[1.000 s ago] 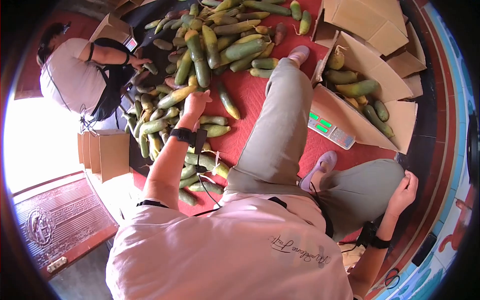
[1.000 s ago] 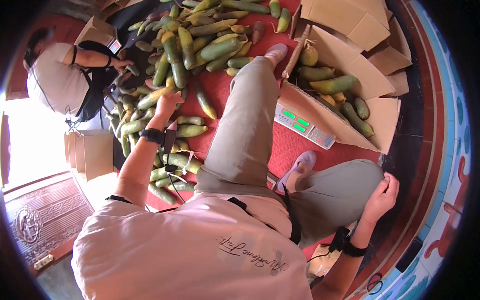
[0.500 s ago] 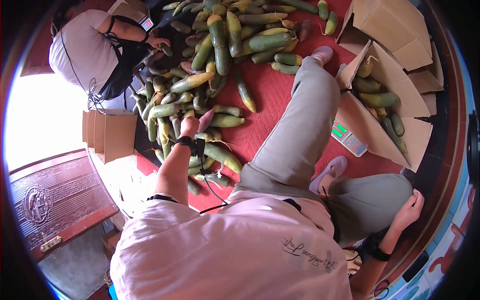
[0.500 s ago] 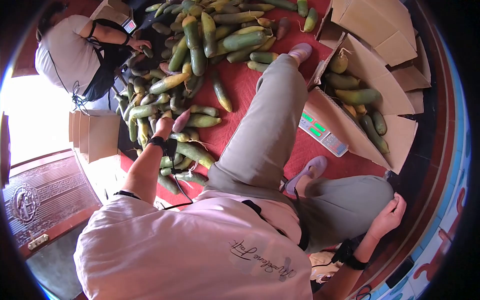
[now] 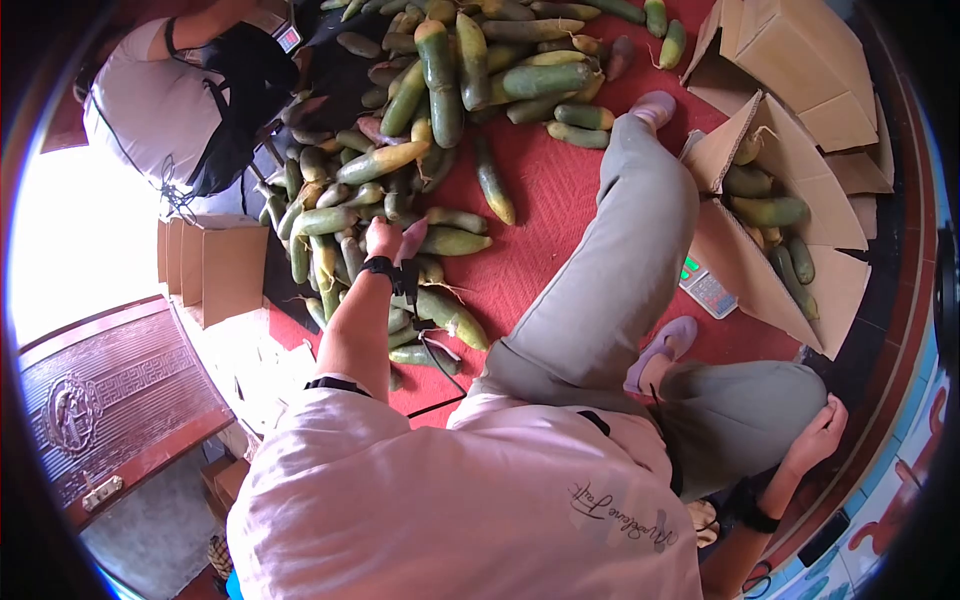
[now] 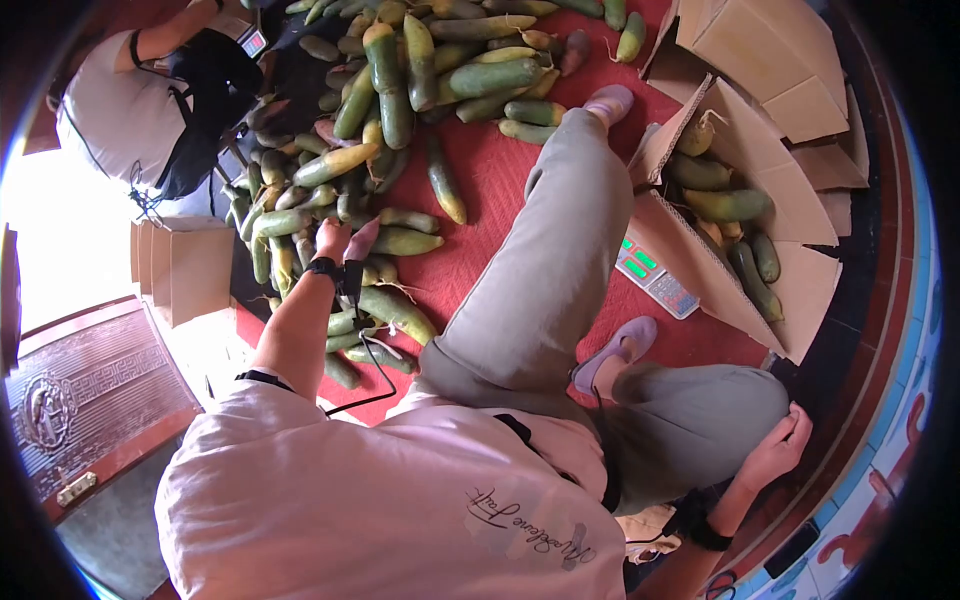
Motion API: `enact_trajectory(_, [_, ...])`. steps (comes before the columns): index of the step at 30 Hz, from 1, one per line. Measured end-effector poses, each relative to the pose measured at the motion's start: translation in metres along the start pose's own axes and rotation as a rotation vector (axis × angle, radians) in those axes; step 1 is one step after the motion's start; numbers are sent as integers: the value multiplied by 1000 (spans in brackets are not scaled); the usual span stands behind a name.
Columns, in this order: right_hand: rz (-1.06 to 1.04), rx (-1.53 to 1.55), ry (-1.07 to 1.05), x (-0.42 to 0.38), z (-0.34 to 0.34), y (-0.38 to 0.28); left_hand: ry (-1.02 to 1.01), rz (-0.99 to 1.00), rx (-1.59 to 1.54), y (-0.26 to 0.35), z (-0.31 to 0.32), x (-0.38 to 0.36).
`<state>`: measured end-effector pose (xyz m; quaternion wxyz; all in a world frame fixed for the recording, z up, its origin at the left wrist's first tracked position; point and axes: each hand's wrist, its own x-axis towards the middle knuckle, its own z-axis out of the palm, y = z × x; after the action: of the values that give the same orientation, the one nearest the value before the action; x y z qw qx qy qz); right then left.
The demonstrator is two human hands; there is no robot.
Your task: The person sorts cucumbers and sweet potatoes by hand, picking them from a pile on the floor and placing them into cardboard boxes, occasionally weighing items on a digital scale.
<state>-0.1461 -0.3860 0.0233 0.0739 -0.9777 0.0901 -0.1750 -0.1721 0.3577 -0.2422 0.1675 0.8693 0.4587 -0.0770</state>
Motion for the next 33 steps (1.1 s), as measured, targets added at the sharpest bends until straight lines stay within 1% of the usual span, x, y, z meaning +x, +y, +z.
enact_trajectory(2, [6,-12,-10,-1,-3,0,-73,-55,32,3,5,16])
enact_trajectory(4, [40,-8,-13,0,-4,-2,-111,-29,53,4,8,30])
enact_trajectory(7, [23,-17,-16,-1,-5,4,-164,-191,27,12,10,39])
enact_trajectory(8, [32,-24,-22,-1,-5,6,-172,-185,35,7,18,47])
enact_trajectory(10, [32,-23,-31,-2,-6,9,-213,-308,-86,-22,45,79])
enact_trajectory(11, [43,-29,-36,-2,-7,9,-227,-328,-85,-17,42,80])
enact_trajectory(12, [35,-29,-37,-2,-7,9,-232,-323,-77,-13,42,77])
enact_trajectory(14, [32,-30,-40,-1,-7,11,-113,-240,119,-3,36,65])
enact_trajectory(15, [33,-35,-47,0,-6,12,-181,-121,257,-13,43,75])
enact_trajectory(16, [32,-39,-53,0,-6,13,-182,-119,259,-22,54,84])
enact_trajectory(18, [36,-38,-61,1,-5,14,-226,-452,-106,-14,56,82])
enact_trajectory(19, [39,-34,-68,2,-4,14,-226,-452,-106,-18,56,86])
enact_trajectory(21, [37,-23,-68,3,-3,12,-410,140,149,-51,69,112])
enact_trajectory(22, [36,-14,-68,4,-3,10,-405,139,149,-24,59,69])
enact_trajectory(23, [36,-8,-64,4,-3,9,-322,-183,-98,6,34,47])
enact_trajectory(24, [32,-8,-65,5,-3,6,-229,-499,-347,48,3,32])
enact_trajectory(25, [29,-11,-63,4,-3,4,-251,-469,-341,44,1,31])
enact_trajectory(26, [33,-8,-56,4,-3,0,-242,-485,-461,46,-2,23])
enact_trajectory(28, [70,28,-50,6,0,-7,-284,-458,-577,48,-16,6])
enact_trajectory(30, [50,51,-37,7,0,-11,-448,-483,-743,4,1,26])
enact_trajectory(31, [22,87,-33,8,1,-14,-691,-740,-1164,53,-43,-22])
enact_trajectory(32, [39,82,-11,9,2,-18,-826,-716,-1185,26,-36,-3])
enact_trajectory(33, [34,88,-8,10,0,-23,-831,-727,-1253,67,-67,-43])
